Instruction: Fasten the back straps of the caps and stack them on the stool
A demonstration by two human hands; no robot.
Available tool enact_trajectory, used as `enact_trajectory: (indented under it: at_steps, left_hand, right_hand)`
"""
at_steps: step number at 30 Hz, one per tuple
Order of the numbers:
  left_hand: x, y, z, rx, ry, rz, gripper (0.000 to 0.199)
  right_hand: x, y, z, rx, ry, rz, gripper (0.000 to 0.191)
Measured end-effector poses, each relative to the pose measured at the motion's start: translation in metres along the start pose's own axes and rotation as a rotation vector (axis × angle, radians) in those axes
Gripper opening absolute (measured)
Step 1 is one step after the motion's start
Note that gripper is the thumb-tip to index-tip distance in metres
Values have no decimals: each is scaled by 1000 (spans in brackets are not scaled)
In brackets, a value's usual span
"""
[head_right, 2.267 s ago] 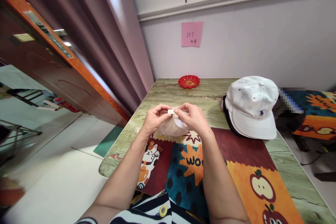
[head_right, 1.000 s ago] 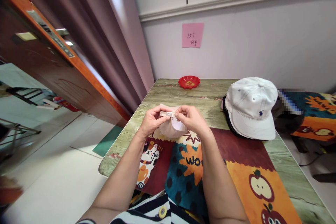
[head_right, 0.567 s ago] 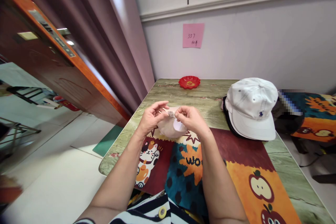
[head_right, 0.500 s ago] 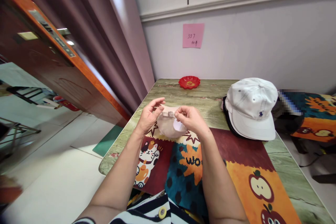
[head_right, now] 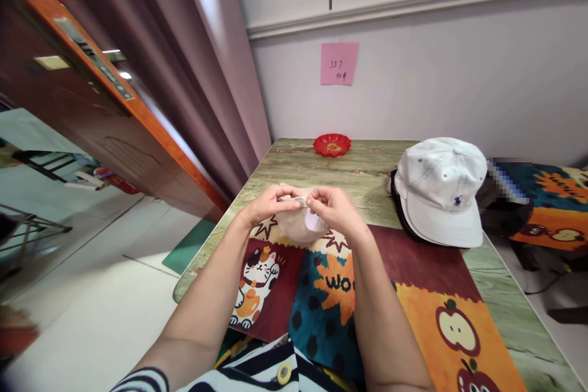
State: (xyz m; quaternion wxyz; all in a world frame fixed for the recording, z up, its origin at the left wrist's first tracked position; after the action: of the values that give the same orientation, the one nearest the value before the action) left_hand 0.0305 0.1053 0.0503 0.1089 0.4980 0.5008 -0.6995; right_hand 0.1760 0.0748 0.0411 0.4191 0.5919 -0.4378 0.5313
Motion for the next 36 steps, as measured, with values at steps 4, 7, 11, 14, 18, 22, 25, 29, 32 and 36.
enact_trajectory:
  at_steps: [4,7,11,14,18,22,25,29,32,36]
  left_hand:
    - [1,1,2,52,-34,100,34]
    - [7,-2,4,88,-68,210,34]
    - [21,-10,9,87,-128,268,34]
    - [27,-14,13,81,-137,282,32]
    - [26,-20,18,86,-108,241,29]
    - [24,-22,19,91,-112,213,26]
    - [25,-23,19,87,-126,208,26]
    - [23,-22,13,77,-150,192,30]
    - [10,-21,2,71,-124,192,32]
    - [-21,-21,-17,55,-15,206,31]
  right_hand:
    - [2,-2,1,23,-4,-9,32]
    - [-2,-6,0,92,-8,-20,42]
    - [-15,-11,-5,142,3,-46,54]
    - [-21,-13,-7,141,3,-60,54]
    - [-18,-13,-6,137,-17,-51,45]
    - [-16,-13,-4,142,-18,-24,42]
    - [-15,-14,-3,134,-16,-12,41]
    - [-13,-17,-1,115,-23,12,40]
    - [-6,-22,2,88,-48,-3,39]
    - [9,-38,10,-2,-94,-23,38]
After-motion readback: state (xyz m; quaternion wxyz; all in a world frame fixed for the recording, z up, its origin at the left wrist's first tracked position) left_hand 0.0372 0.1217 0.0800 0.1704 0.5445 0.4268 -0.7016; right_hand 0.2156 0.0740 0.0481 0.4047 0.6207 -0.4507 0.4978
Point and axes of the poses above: each hand's wrist, its own z-axis away from the middle knuckle, its own y-axis out of the palm, x = y × z, the point moved 8 cm from there along -z, towards the middle knuckle, and after that the axes turned 13 degrees about -z, right-handed, at the moved point
